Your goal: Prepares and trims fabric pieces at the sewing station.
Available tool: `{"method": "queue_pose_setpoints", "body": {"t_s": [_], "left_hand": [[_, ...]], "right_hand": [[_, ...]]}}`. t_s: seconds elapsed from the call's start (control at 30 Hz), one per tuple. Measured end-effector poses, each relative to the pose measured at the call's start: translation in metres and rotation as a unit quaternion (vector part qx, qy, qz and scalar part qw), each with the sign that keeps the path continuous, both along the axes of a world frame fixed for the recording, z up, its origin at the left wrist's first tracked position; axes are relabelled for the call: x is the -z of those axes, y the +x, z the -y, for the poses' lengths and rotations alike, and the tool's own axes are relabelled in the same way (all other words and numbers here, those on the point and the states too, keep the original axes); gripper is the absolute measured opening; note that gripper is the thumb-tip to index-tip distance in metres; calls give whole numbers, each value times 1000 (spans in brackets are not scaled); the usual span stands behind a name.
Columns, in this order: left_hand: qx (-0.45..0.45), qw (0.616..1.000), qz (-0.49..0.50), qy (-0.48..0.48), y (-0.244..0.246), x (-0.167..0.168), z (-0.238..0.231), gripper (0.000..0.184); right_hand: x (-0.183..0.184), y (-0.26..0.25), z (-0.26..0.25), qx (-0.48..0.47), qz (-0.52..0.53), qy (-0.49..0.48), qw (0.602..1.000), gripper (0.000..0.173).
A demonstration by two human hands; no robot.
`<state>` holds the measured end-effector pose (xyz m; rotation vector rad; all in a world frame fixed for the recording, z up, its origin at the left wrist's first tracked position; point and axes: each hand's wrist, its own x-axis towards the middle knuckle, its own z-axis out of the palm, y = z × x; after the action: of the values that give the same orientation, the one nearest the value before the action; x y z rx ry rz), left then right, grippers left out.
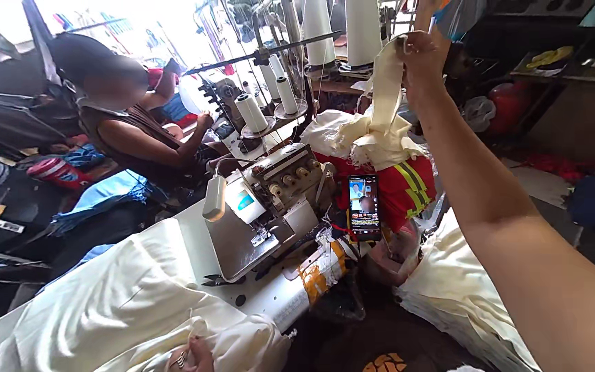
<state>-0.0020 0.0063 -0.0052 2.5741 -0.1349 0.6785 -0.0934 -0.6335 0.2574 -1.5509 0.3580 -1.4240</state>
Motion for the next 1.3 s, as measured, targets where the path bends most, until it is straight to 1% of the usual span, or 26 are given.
{"method": "queue_pose_setpoints", "body": {"t_s": [0.13, 0.23, 0.3, 0.33, 0.37, 0.4, 0.43, 0.47, 0.5, 0.57, 0.63, 0.67, 0.7, 0.73, 0.8, 0.93, 1.0, 1.03, 1.07, 1.1, 1.13, 1.17, 1.2, 1.23, 1.27, 1.3], "left_hand": [[-8, 1000, -8, -2, 1, 0, 1, 43], [7, 999, -47, -14, 1, -3, -1, 46], [41, 995, -85, -42, -6, -24, 6, 46], [53, 995, -67, -50, -15, -35, 11, 46], [58, 997, -23, -48, -24, -44, 19, 45], [71, 996, 29, -45, -34, -54, 30, 42], [101, 990, 86, -56, -44, -62, 42, 38], [153, 975, 128, -99, -53, -70, 54, 32], [213, 953, 138, -166, -65, -78, 67, 27], [326, 890, 93, -306, -90, -93, 88, 22], [383, 830, 28, -404, -112, -104, 94, 24], [386, 812, 1, -438, -121, -106, 91, 27], [372, 804, -15, -464, -127, -103, 85, 30], [353, 803, -21, -480, -131, -98, 77, 31], [321, 806, -19, -498, -137, -87, 58, 26], [287, 822, -12, -491, -146, -79, 28, 17], [272, 826, -39, -493, -150, -79, 16, 13], [272, 824, -71, -492, -152, -81, 12, 13], [279, 815, -115, -495, -154, -84, 9, 17], [291, 797, -159, -504, -156, -86, 7, 28], [315, 777, -193, -509, -158, -88, 6, 44], [347, 772, -201, -493, -159, -88, 5, 58], [380, 786, -185, -452, -160, -87, 3, 66], [396, 820, -153, -385, -160, -86, 2, 64], [390, 866, -112, -293, -161, -86, 1, 54], [364, 911, -55, -186, -161, -86, 1, 39]], "right_hand": [[-29, -12, -1, 6, 1, 5, 1000, 28], [-34, -19, -15, -53, 1, 2, 999, 25], [-38, -34, -51, -107, -3, 0, 994, 24], [-38, -44, -83, -127, -22, 0, 992, 23], [-33, -53, -120, -143, -46, -4, 989, 19], [-24, -61, -159, -166, -69, -21, 983, 14], [-9, -67, -197, -202, -83, -36, 975, 14], [12, -71, -233, -245, -91, -43, 964, 17], [37, -71, -264, -302, -93, -47, 947, 17], [89, -62, -314, -453, -80, -34, 887, 10], [129, -48, -361, -546, -58, 7, 836, 6], [143, -44, -381, -569, -53, 14, 820, 5], [153, -42, -398, -586, -49, 18, 809, 6], [159, -40, -412, -595, -49, 19, 802, 6], [169, -39, -431, -598, -58, -1, 799, 5], [178, -42, -447, -601, -97, -83, 789, 6], [177, -46, -448, -609, -128, -88, 778, 6], [175, -48, -447, -615, -139, -84, 772, 6], [174, -48, -446, -619, -146, -80, 768, 8], [173, -47, -443, -622, -151, -76, 765, 10], [171, -46, -439, -621, -156, -72, 765, 11], [169, -45, -434, -619, -160, -70, 766, 12], [166, -43, -429, -618, -161, -71, 766, 13], [164, -42, -424, -617, -161, -72, 767, 13], [163, -41, -418, -616, -162, -72, 768, 13], [163, -41, -414, -614, -167, -76, 768, 13]]}}
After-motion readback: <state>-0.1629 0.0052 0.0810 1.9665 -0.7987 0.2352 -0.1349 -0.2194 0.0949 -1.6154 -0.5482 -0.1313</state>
